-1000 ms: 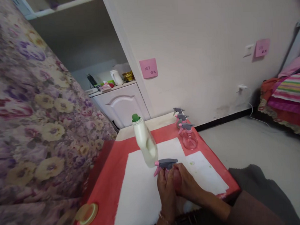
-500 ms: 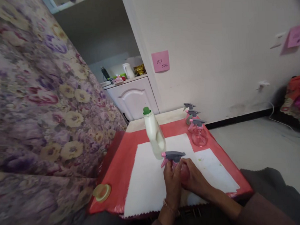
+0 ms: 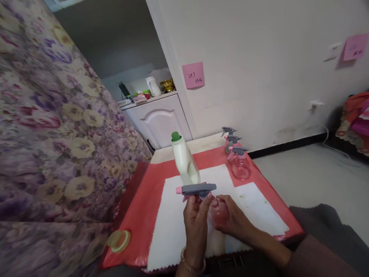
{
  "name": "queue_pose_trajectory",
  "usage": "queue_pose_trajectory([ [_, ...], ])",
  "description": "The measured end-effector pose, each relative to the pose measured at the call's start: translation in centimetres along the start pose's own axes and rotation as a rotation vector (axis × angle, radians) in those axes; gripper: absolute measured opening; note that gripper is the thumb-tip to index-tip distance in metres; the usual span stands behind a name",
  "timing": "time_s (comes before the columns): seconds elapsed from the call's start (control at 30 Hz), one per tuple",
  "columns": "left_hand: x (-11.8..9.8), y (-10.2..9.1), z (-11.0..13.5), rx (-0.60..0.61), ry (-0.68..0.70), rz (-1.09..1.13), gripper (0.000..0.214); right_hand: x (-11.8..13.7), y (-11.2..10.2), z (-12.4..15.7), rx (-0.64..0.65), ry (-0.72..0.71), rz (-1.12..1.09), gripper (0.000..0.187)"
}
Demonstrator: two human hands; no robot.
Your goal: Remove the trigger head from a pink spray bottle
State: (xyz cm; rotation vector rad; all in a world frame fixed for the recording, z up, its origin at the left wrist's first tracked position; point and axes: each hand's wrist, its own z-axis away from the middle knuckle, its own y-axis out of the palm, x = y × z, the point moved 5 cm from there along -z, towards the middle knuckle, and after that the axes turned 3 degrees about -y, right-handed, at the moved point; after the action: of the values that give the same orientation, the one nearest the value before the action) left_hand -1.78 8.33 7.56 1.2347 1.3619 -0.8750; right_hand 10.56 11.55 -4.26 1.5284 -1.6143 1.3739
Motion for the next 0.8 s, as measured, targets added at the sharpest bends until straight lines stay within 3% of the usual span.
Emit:
queue_pose_trajectory([
  [0.4,-2.4,-0.2,0.5,0.028,0.013,-0.224,0.023,-0.8,0.1,-0.1,0.016,-0.044,-0.034,0.079],
  [0.63,-3.0,-0.3,1.1,0.059,0.036,-0.231,0.027,-0.7,0.1,0.0,0.029,-0.043,-0.049,0.079],
  [0.8,-3.6,-1.6,2.1,0.031,0.052,-0.184,0.034,-0.8,0.0,0.2,0.063,-0.035,-0.041,0.078],
])
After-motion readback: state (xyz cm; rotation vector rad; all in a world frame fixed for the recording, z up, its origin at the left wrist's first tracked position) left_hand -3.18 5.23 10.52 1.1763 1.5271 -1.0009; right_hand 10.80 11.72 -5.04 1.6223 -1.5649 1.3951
